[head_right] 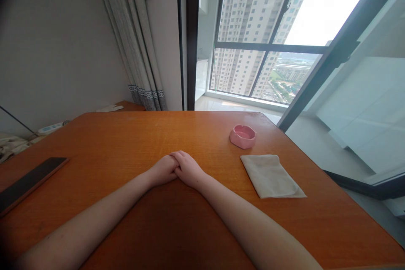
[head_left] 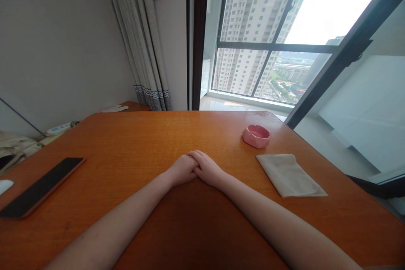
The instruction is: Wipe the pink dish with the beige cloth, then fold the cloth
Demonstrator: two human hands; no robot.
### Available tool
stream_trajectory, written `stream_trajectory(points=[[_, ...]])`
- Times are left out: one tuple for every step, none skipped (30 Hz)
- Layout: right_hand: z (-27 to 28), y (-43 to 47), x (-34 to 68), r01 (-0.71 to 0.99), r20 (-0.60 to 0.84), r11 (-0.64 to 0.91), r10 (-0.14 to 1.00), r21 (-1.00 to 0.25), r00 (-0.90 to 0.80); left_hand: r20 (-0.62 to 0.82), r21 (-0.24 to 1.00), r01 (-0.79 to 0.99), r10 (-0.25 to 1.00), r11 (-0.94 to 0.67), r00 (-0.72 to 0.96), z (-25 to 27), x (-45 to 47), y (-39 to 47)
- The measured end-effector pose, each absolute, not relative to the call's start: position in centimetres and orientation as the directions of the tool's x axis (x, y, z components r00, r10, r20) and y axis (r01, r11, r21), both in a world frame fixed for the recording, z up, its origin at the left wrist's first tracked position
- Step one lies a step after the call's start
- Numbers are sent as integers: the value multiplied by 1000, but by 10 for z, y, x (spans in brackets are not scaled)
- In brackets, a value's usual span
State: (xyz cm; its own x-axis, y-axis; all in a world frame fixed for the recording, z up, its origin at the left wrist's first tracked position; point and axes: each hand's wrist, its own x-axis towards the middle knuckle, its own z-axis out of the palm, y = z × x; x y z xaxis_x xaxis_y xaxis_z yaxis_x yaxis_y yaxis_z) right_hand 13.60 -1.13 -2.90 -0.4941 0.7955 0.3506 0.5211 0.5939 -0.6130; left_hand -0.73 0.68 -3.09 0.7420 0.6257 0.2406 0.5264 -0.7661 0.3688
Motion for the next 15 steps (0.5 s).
stream_trajectory(points=[[-28,-11,137,522,357,608,785,-598,-506,239,378,524,628,-763,741,-30,-7,6],[-26,-11,138,520,368,632,767,-575,-525,236,391,525,633,-756,737,-29,-7,6],[-23,-11,141,518,386,665,741,-539,-549,236,405,533,649,-742,723,-29,-7,6],[-19,-11,144,515,412,704,707,-489,-575,237,418,549,670,-724,703,-27,-7,6],[-14,-11,149,520,446,740,672,-427,-591,239,426,566,692,-705,682,-26,-7,6],[-7,-10,155,538,487,763,645,-360,-589,241,429,581,708,-692,664,-25,-8,6],[-1,-8,163,575,533,762,632,-297,-562,243,428,590,716,-685,655,-24,-9,6],[7,-7,173,632,579,734,636,-248,-511,245,425,591,715,-686,654,-23,-10,7],[14,-4,184,705,618,674,655,-220,-434,243,423,585,708,-692,663,-22,-12,8],[21,-2,197,785,646,582,686,-212,-334,240,425,576,700,-698,672,-22,-13,9],[26,1,210,861,652,461,725,-216,-224,237,431,570,697,-700,677,-22,-13,10],[31,5,223,922,645,323,756,-216,-114,233,438,567,697,-698,678,-22,-14,10],[33,8,236,964,624,173,781,-201,-10,229,446,565,699,-694,678,-22,-14,11],[34,10,247,985,595,33,800,-171,77,225,452,564,700,-691,678,-22,-15,11],[34,13,258,987,552,-80,821,-138,143,223,458,561,700,-689,678,-22,-15,12]])
